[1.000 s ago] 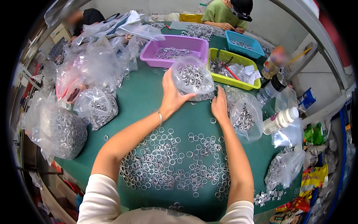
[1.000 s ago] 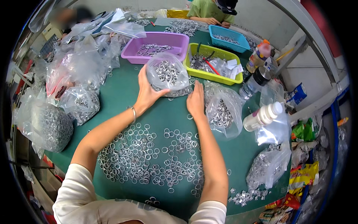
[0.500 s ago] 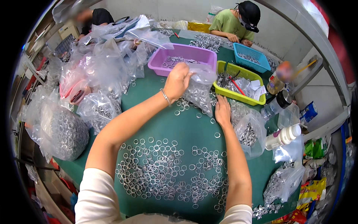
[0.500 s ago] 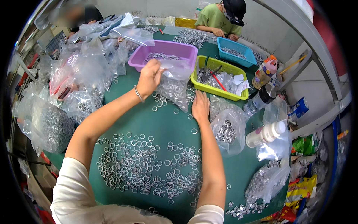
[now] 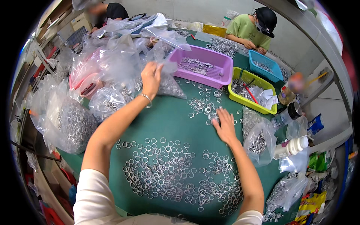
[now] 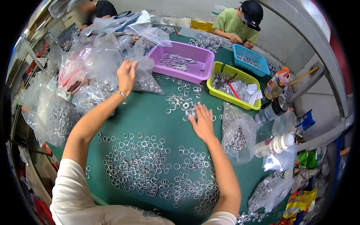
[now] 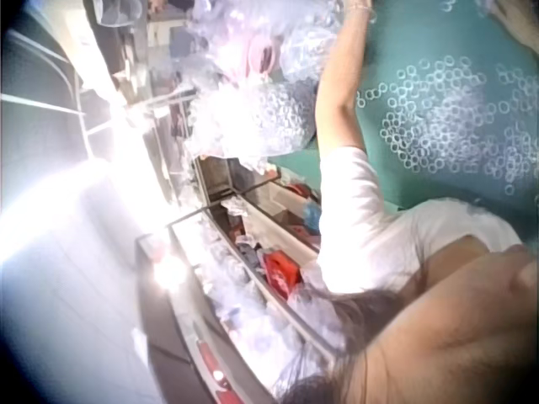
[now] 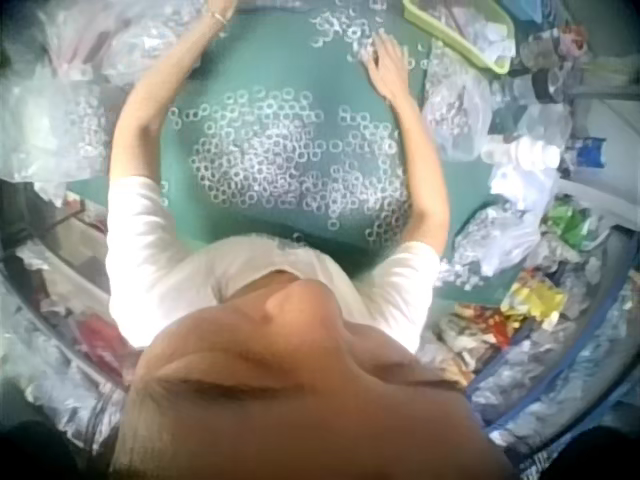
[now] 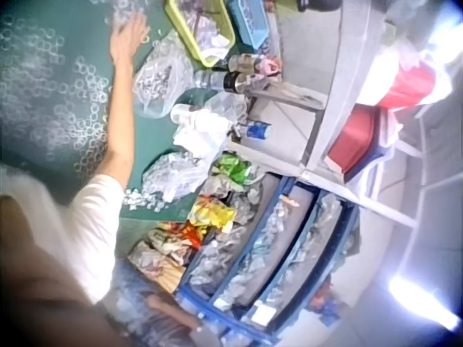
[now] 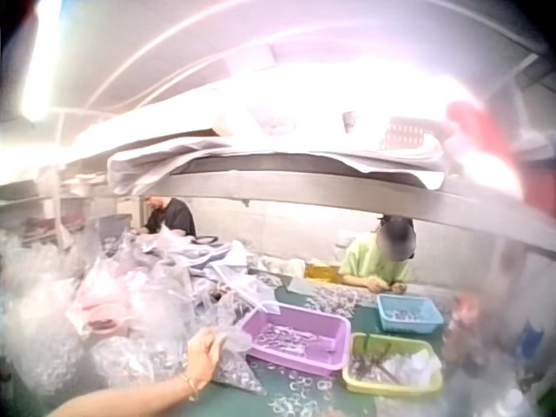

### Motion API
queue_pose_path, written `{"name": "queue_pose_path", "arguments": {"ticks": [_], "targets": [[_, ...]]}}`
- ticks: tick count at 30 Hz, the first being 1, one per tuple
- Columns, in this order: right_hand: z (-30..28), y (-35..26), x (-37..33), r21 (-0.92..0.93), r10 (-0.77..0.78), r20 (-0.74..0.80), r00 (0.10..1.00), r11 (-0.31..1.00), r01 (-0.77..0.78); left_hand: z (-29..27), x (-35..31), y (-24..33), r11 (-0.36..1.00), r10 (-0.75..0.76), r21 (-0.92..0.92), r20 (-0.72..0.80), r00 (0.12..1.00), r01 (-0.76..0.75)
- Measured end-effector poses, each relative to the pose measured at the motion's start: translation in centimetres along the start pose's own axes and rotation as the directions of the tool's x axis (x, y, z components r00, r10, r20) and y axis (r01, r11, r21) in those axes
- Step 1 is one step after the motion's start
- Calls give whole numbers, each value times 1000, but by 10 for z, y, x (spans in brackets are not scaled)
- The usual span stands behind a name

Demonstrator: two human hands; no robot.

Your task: The person picks up small metal rings by hand and sorts them on a table, occasionally moving bags of rings and reaching into a plastic container.

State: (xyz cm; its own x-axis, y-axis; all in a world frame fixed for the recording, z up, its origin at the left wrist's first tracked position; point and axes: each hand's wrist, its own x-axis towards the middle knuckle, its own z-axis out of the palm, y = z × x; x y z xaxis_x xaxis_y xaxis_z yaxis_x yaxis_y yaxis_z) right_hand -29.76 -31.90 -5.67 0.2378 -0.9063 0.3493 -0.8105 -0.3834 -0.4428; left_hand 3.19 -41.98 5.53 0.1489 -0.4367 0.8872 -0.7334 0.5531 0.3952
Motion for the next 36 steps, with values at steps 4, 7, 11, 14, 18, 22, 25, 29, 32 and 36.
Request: {"name": "queue_pose_path", "arguments": {"ticks": [4,7,11,14,18,22,25,29,32,36], "targets": [[-33,-13,10,101,-64,69,996,993,56,-13,-10,18,955,-297,118,305,905,273],[-36,16,61,5,21,-110,994,1000,-20,-3,-18,47,934,-115,355,192,975,40],[4,45,78,-47,76,7,997,996,-76,10,-42,86,945,323,-210,466,824,-251],[8,5,60,134,-35,156,987,991,14,51,-93,60,999,-32,-13,614,789,50],[-10,8,61,277,25,-20,999,961,-18,121,-84,44,898,-322,433,519,792,81],[3,5,126,264,383,-141,913,903,-338,164,-86,30,735,-596,661,520,612,154],[25,29,144,10,431,-219,875,898,-440,178,-86,36,715,-621,664,459,635,220],[40,28,107,-136,131,20,991,983,-127,155,-101,26,950,-310,264,722,618,167],[12,2,54,121,-2,226,974,992,-26,119,-128,43,995,4,-66,792,610,78],[-30,-17,1,468,-19,293,956,875,-126,59,-129,73,924,77,-263,840,536,279]]}}
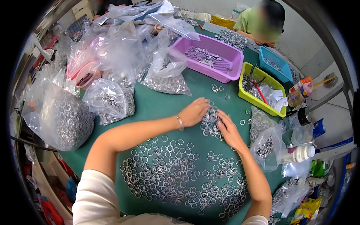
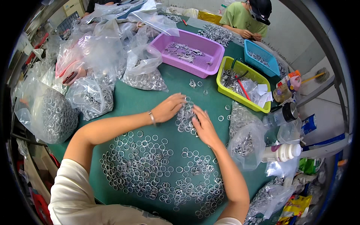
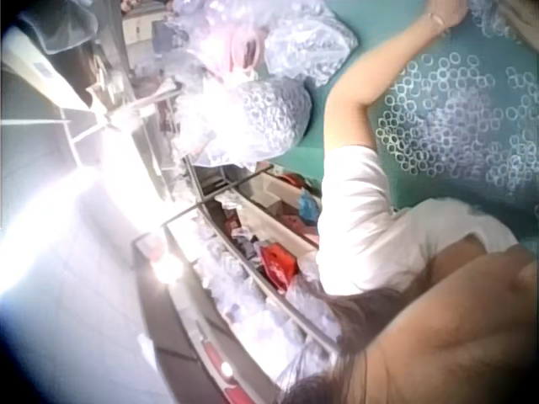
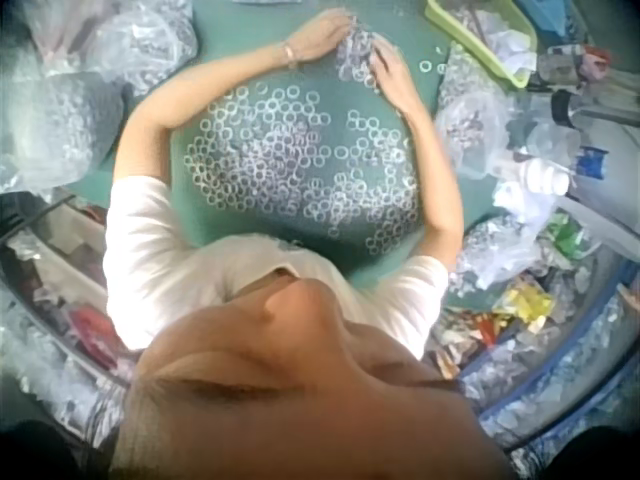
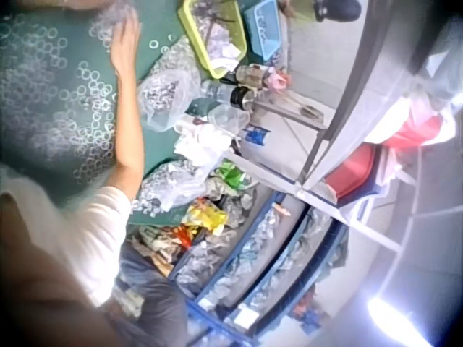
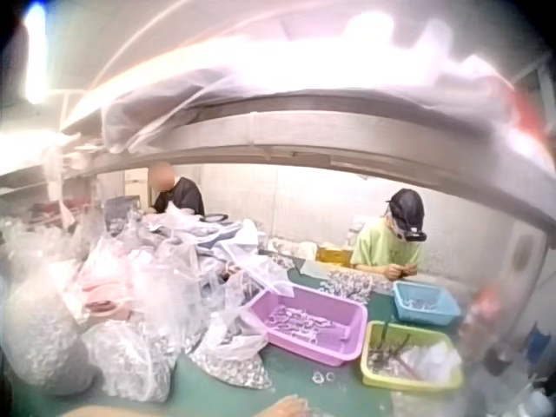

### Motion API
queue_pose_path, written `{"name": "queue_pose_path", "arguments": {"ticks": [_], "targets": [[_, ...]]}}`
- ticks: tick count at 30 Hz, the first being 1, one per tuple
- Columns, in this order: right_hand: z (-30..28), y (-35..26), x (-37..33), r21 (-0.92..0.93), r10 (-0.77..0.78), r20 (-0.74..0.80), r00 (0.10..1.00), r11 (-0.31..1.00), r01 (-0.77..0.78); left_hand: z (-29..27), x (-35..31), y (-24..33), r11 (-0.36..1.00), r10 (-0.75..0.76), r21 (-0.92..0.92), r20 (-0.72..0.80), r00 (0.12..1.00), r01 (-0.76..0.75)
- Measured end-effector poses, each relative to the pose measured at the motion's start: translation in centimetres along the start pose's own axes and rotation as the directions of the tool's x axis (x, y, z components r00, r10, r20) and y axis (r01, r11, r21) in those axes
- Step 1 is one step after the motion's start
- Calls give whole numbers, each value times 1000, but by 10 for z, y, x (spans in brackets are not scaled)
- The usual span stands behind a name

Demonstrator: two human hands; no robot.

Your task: The person picks up small metal rings by hand and sorts them on a table, occasionally moving bags of rings and reaching into a plastic container.

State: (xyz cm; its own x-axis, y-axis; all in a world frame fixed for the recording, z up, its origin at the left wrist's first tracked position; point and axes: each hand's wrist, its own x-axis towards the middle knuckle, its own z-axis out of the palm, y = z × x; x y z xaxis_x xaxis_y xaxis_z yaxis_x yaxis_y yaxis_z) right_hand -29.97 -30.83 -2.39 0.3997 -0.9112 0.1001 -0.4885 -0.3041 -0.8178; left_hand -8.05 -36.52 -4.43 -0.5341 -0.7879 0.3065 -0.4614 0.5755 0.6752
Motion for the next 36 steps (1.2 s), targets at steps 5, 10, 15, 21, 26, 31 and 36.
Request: {"name": "queue_pose_path", "arguments": {"ticks": [5,10,15,21,26,31,36], "targets": [[-14,-30,-5,-223,-120,-142,983,971,87,-17,46,0,996,30,-78,-127,991,-41],[28,-14,-1,-286,-205,-94,974,943,170,8,89,-35,993,16,114,5,1000,-17],[19,-33,-43,-166,-181,66,981,968,190,15,67,-19,979,198,-23,333,922,-202],[-28,-35,-51,-12,-80,-46,996,997,79,-6,41,22,958,229,-269,521,822,-96],[-43,31,7,-148,149,-636,758,939,-309,25,98,0,990,91,93,196,976,-111],[-4,33,10,-488,-22,-632,775,788,-376,33,82,-6,968,115,140,496,861,-209],[13,-4,-60,4,167,-378,910,984,-179,-20,0,26,978,204,-161,641,740,-130]]}}
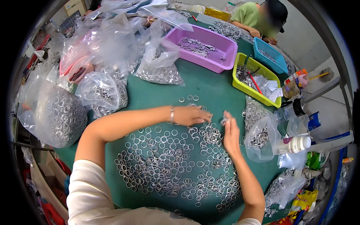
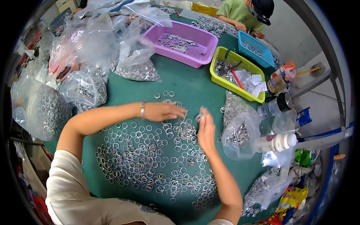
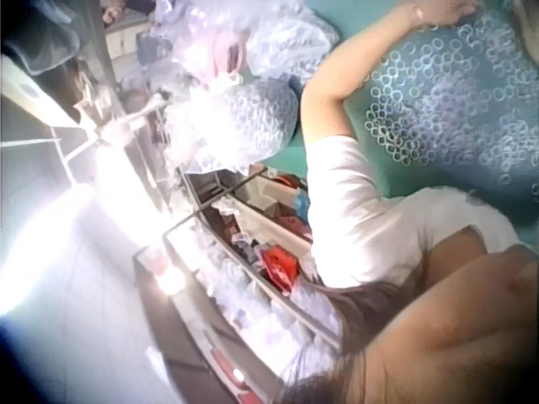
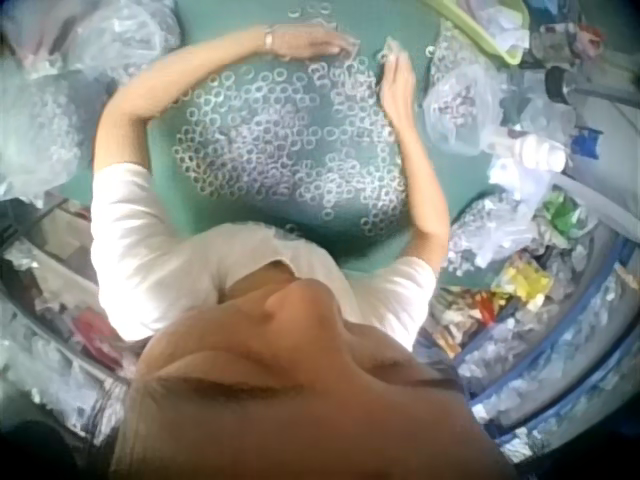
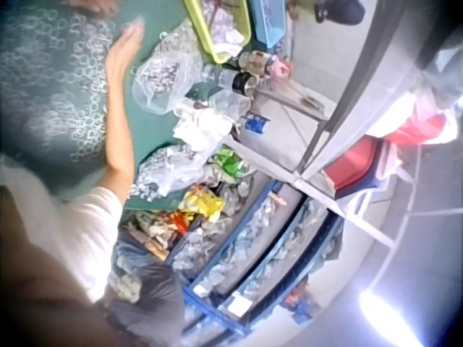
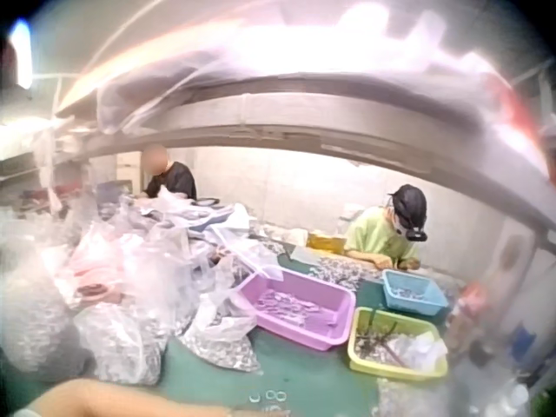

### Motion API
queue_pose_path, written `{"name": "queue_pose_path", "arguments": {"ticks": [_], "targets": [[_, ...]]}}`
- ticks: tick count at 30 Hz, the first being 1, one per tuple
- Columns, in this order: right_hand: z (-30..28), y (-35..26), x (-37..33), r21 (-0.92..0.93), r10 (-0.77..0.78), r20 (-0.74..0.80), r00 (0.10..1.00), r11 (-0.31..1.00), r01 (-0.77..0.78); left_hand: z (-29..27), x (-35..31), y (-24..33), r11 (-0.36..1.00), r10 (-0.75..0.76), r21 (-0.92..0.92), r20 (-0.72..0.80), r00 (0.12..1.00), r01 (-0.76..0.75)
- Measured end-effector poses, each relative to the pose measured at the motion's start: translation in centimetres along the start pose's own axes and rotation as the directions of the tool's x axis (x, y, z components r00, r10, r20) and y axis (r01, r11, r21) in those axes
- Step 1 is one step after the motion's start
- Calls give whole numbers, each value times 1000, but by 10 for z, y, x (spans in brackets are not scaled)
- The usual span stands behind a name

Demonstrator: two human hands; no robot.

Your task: The person picks up small metal rings by hand and sorts them on a table, occasionally moving bags of rings and reaching into a plastic container.

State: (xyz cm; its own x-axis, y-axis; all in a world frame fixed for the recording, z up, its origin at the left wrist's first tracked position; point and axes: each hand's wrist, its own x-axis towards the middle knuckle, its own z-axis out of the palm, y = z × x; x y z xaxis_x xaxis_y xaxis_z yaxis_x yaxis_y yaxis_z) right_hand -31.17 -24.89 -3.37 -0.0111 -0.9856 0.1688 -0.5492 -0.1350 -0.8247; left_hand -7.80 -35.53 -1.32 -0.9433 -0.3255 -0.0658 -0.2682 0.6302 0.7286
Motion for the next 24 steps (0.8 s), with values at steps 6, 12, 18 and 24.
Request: {"name": "queue_pose_path", "arguments": {"ticks": [6,12,18,24], "targets": [[-19,-9,15,-53,-94,-118,989,995,88,-7,-31,-11,965,-155,79,-596,788,249],[0,-3,28,-469,19,-212,977,875,-119,35,-27,-4,979,-49,177,-292,955,104],[-18,-50,0,-98,109,-72,991,988,-116,41,-47,28,997,-6,-77,-279,960,-16],[-5,-26,-13,32,-22,148,989,999,17,58,-29,32,955,27,295,-171,985,25]]}}
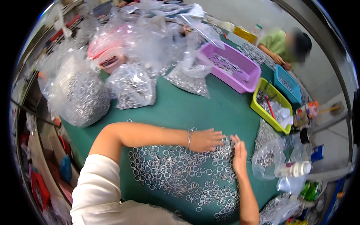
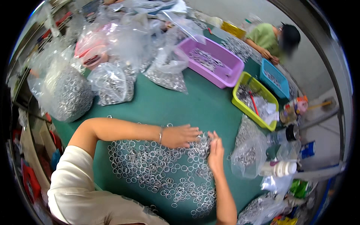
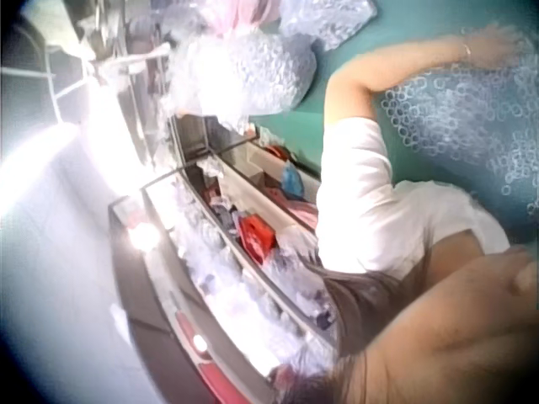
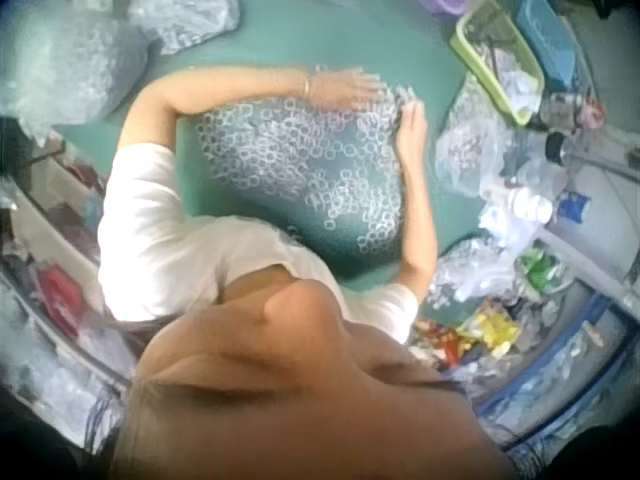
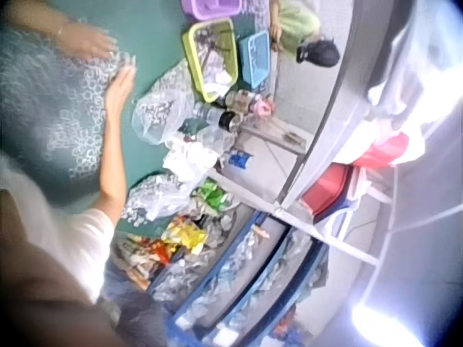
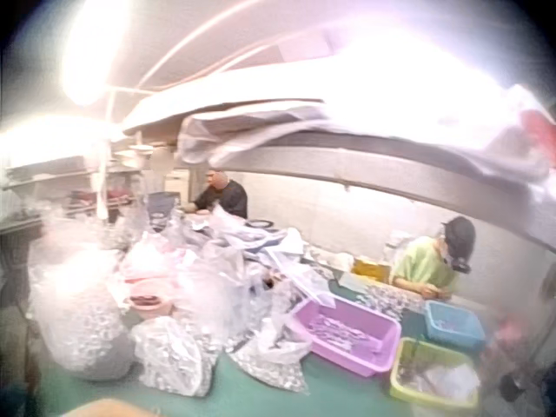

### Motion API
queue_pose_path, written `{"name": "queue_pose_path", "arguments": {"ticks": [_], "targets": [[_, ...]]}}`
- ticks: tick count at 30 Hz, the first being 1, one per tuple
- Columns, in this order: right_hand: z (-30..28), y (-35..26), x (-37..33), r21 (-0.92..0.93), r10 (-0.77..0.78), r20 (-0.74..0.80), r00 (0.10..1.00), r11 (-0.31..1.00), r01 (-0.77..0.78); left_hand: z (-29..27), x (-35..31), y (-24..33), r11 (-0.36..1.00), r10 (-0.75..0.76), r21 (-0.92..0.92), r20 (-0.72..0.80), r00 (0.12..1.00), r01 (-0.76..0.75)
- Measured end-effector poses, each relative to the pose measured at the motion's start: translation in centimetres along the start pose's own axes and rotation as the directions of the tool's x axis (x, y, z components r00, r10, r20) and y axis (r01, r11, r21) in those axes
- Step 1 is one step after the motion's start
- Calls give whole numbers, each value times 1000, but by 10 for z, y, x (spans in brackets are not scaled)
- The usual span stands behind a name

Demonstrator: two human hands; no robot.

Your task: The person picks up small metal rings by hand and sorts them on a table, occasionally moving bags of rings and reaching into a plastic container.

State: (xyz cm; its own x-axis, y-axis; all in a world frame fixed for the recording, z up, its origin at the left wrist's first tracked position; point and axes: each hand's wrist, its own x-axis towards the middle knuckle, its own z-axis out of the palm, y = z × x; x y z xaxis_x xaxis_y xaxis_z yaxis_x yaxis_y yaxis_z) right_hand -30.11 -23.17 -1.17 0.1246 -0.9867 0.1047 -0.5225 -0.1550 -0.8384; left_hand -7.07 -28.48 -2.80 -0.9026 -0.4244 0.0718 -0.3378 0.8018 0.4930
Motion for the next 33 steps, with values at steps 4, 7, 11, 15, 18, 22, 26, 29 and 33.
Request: {"name": "queue_pose_path", "arguments": {"ticks": [4,7,11,15,18,22,26,29,33], "targets": [[-5,-17,-33,117,22,205,979,992,-47,-7,-29,27,988,30,-149,-58,998,-38],[-3,-52,-35,79,-126,126,984,990,116,-13,-57,46,914,-142,-398,-142,980,75],[10,-115,-65,269,-160,227,961,958,95,-31,-85,105,300,-404,-924,101,909,236],[56,-160,-93,-46,-521,292,802,830,556,-5,-125,142,-486,-436,-864,111,893,-130],[73,-178,-103,-32,-515,365,775,825,564,-4,-156,164,-537,-565,-810,140,813,-234],[93,-199,-115,37,-458,315,831,881,471,-12,-220,186,-514,-732,-776,176,658,-365],[113,-187,-126,79,-406,458,791,905,419,-4,-313,184,-285,-896,-658,-77,438,-697],[123,-170,-135,60,-344,558,755,924,377,-20,-383,172,29,-993,-655,-108,56,-755],[126,-187,-151,-84,-237,624,745,927,365,-33,-465,134,478,-869,-656,-255,-425,-584]]}}
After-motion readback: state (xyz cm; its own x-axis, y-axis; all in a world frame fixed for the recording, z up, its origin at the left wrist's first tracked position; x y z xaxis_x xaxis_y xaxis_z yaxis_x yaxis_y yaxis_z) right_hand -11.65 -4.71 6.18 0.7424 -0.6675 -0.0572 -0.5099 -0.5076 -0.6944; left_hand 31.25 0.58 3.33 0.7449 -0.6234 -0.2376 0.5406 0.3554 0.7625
